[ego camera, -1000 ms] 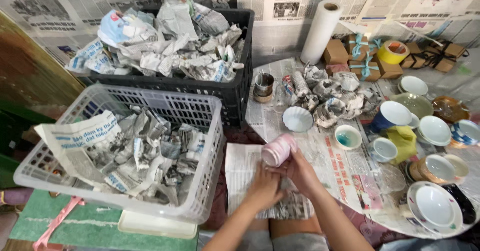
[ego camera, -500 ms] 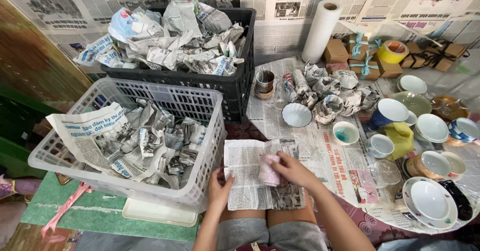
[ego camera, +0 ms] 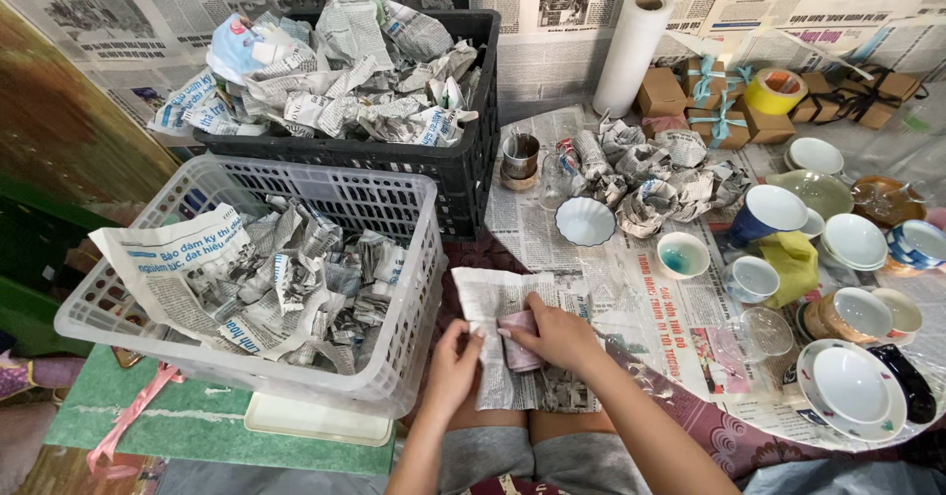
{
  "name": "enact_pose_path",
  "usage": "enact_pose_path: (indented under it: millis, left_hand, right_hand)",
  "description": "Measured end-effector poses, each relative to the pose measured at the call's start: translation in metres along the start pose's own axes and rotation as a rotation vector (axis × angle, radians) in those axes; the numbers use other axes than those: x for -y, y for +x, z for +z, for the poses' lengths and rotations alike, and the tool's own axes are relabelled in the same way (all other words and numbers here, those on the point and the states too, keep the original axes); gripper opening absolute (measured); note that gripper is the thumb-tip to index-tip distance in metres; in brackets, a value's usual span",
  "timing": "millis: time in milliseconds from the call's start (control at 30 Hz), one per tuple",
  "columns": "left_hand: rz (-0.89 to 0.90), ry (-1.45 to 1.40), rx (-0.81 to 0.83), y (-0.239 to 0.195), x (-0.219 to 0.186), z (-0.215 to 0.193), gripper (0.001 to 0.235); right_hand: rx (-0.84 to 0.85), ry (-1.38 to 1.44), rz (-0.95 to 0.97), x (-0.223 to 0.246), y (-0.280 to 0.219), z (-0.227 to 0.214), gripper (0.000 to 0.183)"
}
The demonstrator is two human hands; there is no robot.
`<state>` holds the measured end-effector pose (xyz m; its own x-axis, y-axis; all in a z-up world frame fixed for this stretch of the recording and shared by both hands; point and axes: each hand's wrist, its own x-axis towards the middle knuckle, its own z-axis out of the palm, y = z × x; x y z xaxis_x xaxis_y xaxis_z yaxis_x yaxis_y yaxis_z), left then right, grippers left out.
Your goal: The person sits on the floor and wraps small ceramic bowls and a blue box with newspaper. They fold the newspaper around each item and place the wrapped bundles on the table.
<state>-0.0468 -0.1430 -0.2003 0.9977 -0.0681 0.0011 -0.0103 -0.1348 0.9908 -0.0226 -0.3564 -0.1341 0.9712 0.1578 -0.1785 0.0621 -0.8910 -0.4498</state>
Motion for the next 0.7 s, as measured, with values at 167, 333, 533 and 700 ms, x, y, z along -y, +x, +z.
enact_pose_path:
  millis: [167, 333, 533, 700]
  left_hand:
    - [0.315, 0.030, 0.016, 0.006, 0.007, 0.024, 0.019]
    - [0.063, -0.049, 0.026, 0.007, 0.003, 0.037, 0.028]
    - [0.216, 0.593, 0.139, 0.001, -0.023, 0.048, 0.064]
    - [0.380, 0.507, 0.036, -0.001, -0.027, 0.071, 0.071]
  right_hand:
    - [-0.125, 0.126, 0.037, -0.008, -0.010, 0.008, 0.055]
    - [-0.083, 0.246, 0.033, -0.016, -0.010, 0.006, 0.046]
    - [0.038, 0.690, 0.205, -0.025, -0.022, -0.015, 0.035]
    - [-0.090, 0.934, 0.182, -0.036, -0.050, -0.028, 0.035]
